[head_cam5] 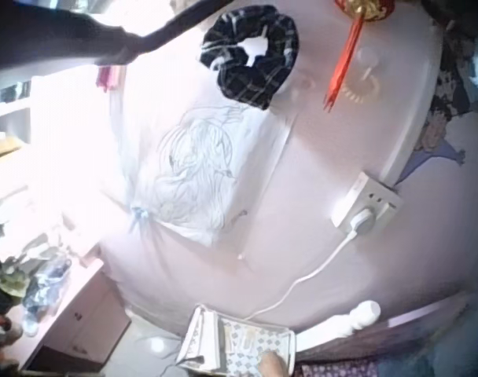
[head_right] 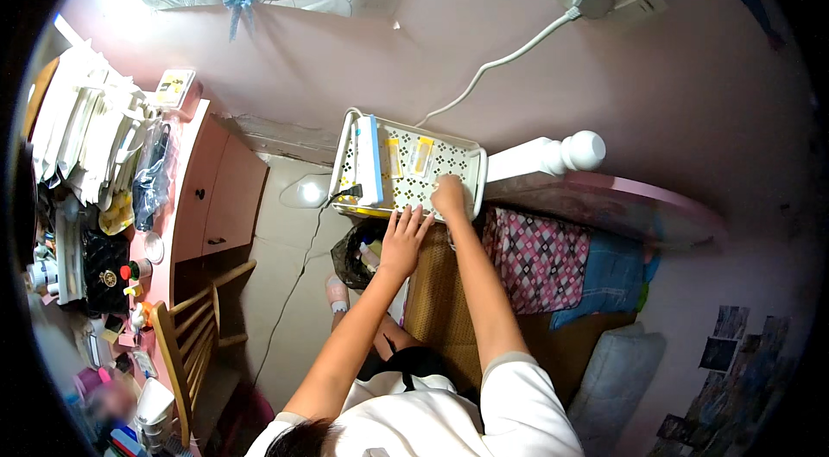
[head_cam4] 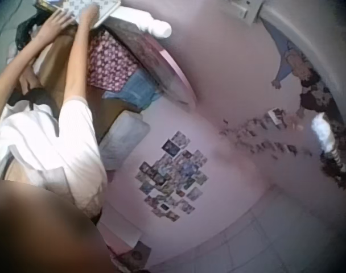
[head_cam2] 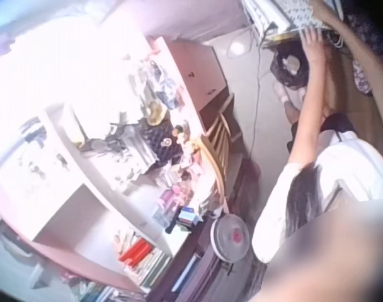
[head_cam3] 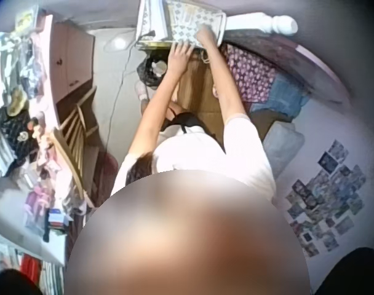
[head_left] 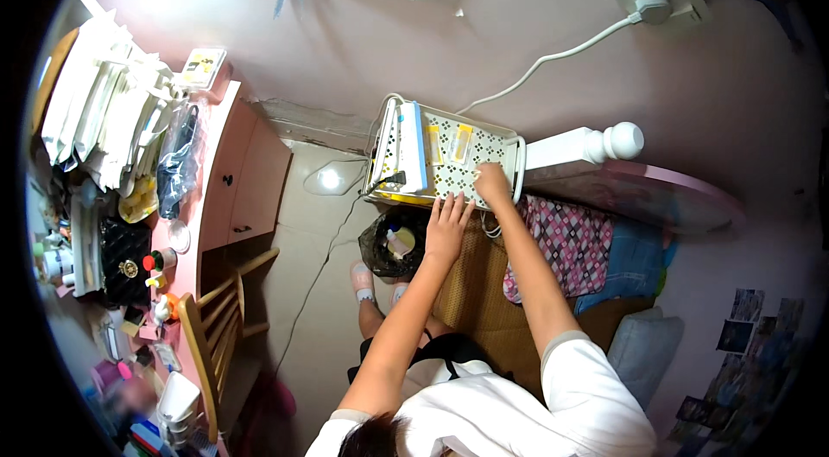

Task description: The person wipes a white plastic basket with a cloth, then moves to a bookshelf to wipe the shelves. They remove several books from the shelf, wipe the empty space, and place the books back. The person also wipes the desk surface below the shelf.

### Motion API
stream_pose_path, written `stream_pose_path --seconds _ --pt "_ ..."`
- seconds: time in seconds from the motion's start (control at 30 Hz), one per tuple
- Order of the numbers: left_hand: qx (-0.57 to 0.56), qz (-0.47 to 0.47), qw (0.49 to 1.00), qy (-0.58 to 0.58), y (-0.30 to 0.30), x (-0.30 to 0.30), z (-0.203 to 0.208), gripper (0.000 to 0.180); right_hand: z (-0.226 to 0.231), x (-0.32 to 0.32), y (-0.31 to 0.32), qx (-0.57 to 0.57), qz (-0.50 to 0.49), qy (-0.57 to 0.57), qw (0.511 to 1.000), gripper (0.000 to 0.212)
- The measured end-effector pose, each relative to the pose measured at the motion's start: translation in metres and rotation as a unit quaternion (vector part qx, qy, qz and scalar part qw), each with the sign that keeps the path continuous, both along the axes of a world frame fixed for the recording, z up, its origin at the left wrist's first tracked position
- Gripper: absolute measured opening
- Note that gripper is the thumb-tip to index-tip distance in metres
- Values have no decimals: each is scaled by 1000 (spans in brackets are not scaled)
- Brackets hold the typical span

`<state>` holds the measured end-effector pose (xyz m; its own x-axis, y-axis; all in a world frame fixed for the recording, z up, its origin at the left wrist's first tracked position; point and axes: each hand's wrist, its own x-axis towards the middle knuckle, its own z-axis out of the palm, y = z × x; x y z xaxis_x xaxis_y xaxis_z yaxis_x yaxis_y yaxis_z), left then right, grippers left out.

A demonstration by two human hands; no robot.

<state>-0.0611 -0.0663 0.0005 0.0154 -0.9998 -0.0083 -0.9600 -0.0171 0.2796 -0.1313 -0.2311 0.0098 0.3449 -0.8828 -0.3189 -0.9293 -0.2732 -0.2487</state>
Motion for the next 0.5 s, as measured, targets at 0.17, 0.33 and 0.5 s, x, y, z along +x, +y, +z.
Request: stream_pose_path --seconds 0.17,0.33,0.5 --pt "-17 -3 999 42 5 5 8 68 18 4 32 -161 11 -98 982 37" --pt "-32 -14 999 39 7 3 12 66 -9 -24 -20 -303 64 85 947 16" --pt "-33 -20 999 9 11 4 8 60 -30 -27 -47 -247 166 300 906 22"
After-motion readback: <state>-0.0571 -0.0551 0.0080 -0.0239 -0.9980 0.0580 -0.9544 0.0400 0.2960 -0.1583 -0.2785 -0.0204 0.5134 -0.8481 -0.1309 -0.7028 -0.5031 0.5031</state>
